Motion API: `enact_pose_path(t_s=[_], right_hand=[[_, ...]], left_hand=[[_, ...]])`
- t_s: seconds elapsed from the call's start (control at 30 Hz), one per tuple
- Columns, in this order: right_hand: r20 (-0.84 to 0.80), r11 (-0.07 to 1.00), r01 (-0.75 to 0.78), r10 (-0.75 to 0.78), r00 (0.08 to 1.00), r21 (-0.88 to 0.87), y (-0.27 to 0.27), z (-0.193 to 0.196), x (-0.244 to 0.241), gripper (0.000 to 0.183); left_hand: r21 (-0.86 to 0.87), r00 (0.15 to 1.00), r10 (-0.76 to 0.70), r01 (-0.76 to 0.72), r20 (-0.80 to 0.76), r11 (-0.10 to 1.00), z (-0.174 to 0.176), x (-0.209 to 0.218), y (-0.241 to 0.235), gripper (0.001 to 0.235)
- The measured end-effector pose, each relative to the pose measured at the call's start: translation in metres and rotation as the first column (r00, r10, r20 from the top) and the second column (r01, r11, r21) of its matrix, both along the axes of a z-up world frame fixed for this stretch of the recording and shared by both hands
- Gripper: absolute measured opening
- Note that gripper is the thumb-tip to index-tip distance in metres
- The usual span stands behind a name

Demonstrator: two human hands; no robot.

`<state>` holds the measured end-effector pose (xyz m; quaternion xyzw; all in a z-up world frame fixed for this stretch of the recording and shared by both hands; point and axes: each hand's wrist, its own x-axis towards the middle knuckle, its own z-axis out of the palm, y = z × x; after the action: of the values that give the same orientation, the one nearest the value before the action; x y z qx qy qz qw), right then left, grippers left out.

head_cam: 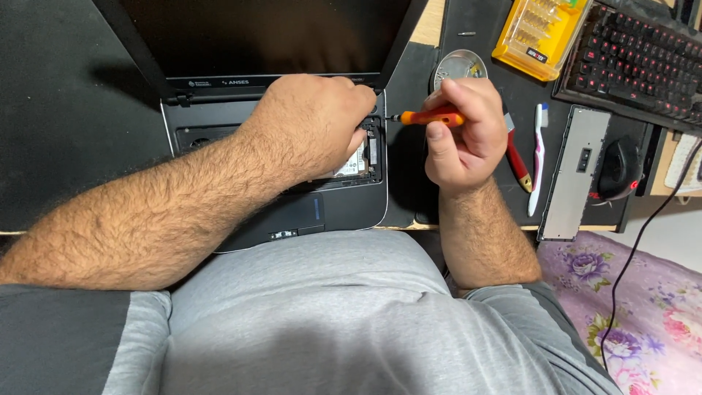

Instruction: The person disassembles a laptop by first removing the keyboard and then unscrewing the hard drive caddy. They proceed to remove the hard drive and disconnect the internal battery cable using a screwdriver.

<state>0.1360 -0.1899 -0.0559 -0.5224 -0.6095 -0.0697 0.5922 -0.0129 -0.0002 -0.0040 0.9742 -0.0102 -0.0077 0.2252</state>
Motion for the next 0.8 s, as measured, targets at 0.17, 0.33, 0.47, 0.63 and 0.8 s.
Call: enact_pose_path(t_s=[0.17, 0.33, 0.47, 0.63, 0.8], right_hand=[[0.059, 0.997, 0.010, -0.005, 0.998, -0.078, 0.006, -0.003, -0.004, 0.037], [0.078, 0.995, -0.003, 0.010, 0.997, -0.097, 0.003, 0.000, -0.009, 0.036], [0.089, 0.943, 0.097, -0.073, 0.993, -0.318, -0.003, 0.006, -0.015, 0.030], [0.080, 0.954, 0.139, -0.122, 0.989, -0.265, -0.004, 0.005, -0.016, 0.029], [0.088, 0.931, 0.086, -0.058, 0.994, -0.355, -0.002, 0.007, -0.016, 0.030]], left_hand=[[-0.002, 0.999, -0.022, 0.022, -0.025, 1.000, 0.004, 0.001, 0.000, 0.022], [-0.005, 0.999, -0.026, 0.026, -0.028, 1.000, -0.004, 0.002, -0.002, 0.021], [0.204, 0.998, 0.053, -0.044, -0.038, 0.978, -0.027, 0.002, -0.010, 0.029], [0.221, 0.998, 0.046, -0.038, -0.035, 0.975, -0.027, 0.002, -0.010, 0.032], [0.201, 0.999, 0.046, -0.040, -0.022, 0.979, -0.027, 0.002, -0.009, 0.030]])
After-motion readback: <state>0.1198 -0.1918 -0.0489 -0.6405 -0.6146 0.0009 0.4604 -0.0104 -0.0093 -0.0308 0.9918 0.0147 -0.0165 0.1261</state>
